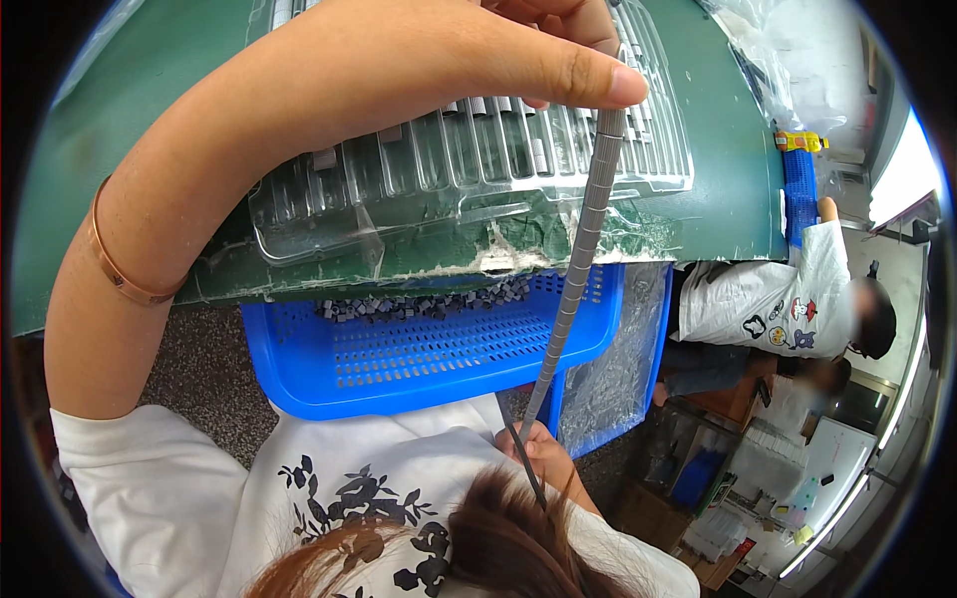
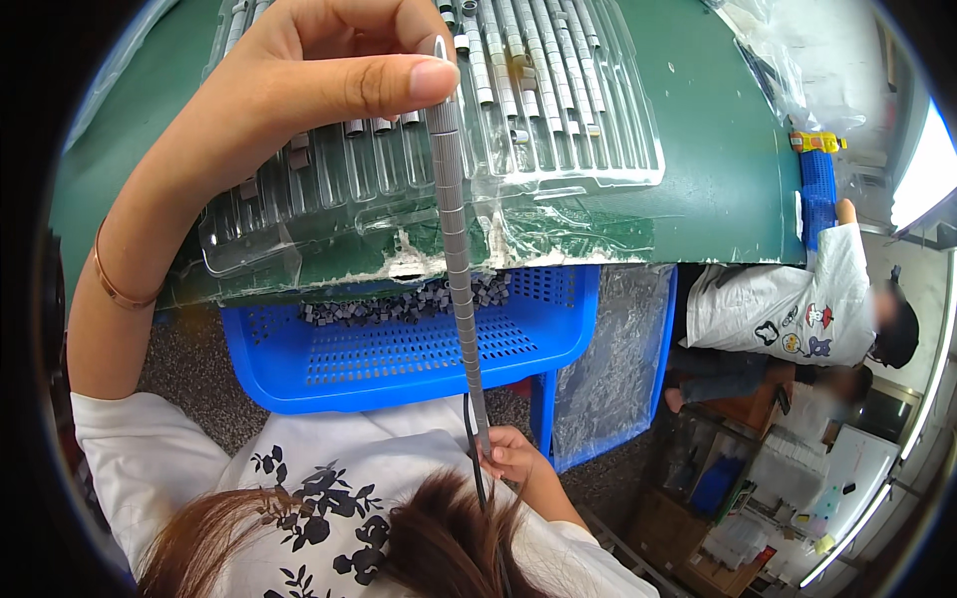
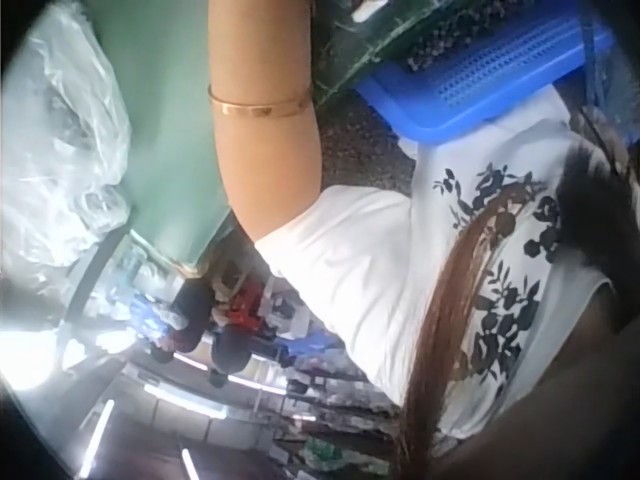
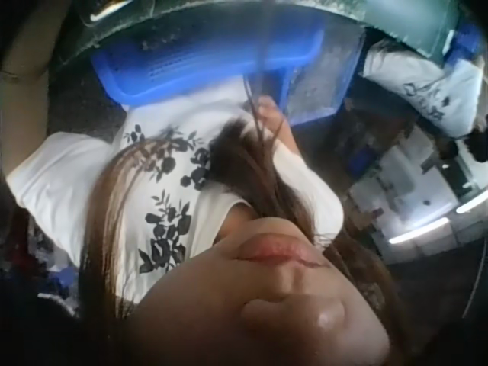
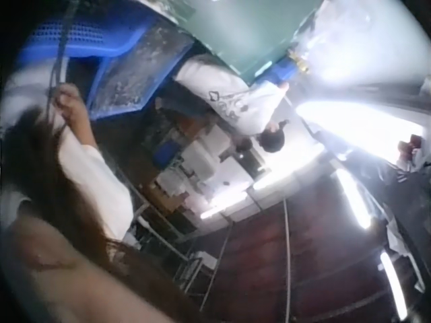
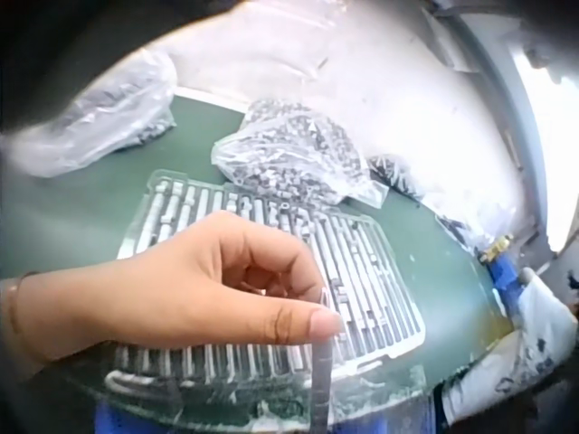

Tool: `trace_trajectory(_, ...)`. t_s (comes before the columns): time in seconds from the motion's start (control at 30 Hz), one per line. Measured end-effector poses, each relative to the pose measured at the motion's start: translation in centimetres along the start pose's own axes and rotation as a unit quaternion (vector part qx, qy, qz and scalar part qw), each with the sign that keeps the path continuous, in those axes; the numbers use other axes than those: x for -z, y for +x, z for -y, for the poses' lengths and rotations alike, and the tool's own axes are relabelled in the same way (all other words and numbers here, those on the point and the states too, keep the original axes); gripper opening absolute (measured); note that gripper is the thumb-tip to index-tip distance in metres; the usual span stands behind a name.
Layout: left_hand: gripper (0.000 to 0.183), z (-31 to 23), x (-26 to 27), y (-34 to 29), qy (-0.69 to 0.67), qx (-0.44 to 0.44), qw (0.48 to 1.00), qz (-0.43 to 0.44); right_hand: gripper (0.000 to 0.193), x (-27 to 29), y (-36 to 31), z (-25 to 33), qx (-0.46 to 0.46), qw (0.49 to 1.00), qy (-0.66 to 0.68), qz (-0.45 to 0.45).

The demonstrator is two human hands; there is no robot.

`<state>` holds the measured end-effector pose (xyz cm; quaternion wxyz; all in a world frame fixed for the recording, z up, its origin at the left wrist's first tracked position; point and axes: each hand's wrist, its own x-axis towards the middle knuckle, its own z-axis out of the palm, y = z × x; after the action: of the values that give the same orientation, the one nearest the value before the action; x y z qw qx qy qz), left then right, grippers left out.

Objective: The recorder is picking up small metal components from a tray and arranging them into a rack at a workstation.

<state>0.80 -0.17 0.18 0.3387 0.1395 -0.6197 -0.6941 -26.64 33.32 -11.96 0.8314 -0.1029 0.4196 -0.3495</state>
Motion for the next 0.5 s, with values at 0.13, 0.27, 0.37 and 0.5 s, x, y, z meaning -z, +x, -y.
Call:
trace_trajectory(0.13, 0.018, -0.2, 0.3, 0.05, -0.027, 0.022, 0.999, -0.004, 0.029, -0.32, 0.04, 0.31, 0.01, 1.0, -0.001, -0.002)
trace_trajectory(0.27, 0.018, -0.11, 0.01, 0.06, -0.017, 0.012, 1.0, -0.019, 0.029, -0.29, 0.32, 0.5, 0.018, 1.0, -0.002, 0.013)
trace_trajectory(0.37, 0.018, -0.46, 0.41, 0.1, -0.026, 0.029, 0.999, 0.0, 0.031, -0.19, 0.4, 0.47, 0.013, 1.0, 0.002, 0.022)
trace_trajectory(0.5, 0.019, 0.01, 0.12, 0.03, -0.023, 0.025, 0.999, -0.017, 0.032, -0.18, 0.57, 0.34, 0.013, 1.0, -0.005, 0.008)
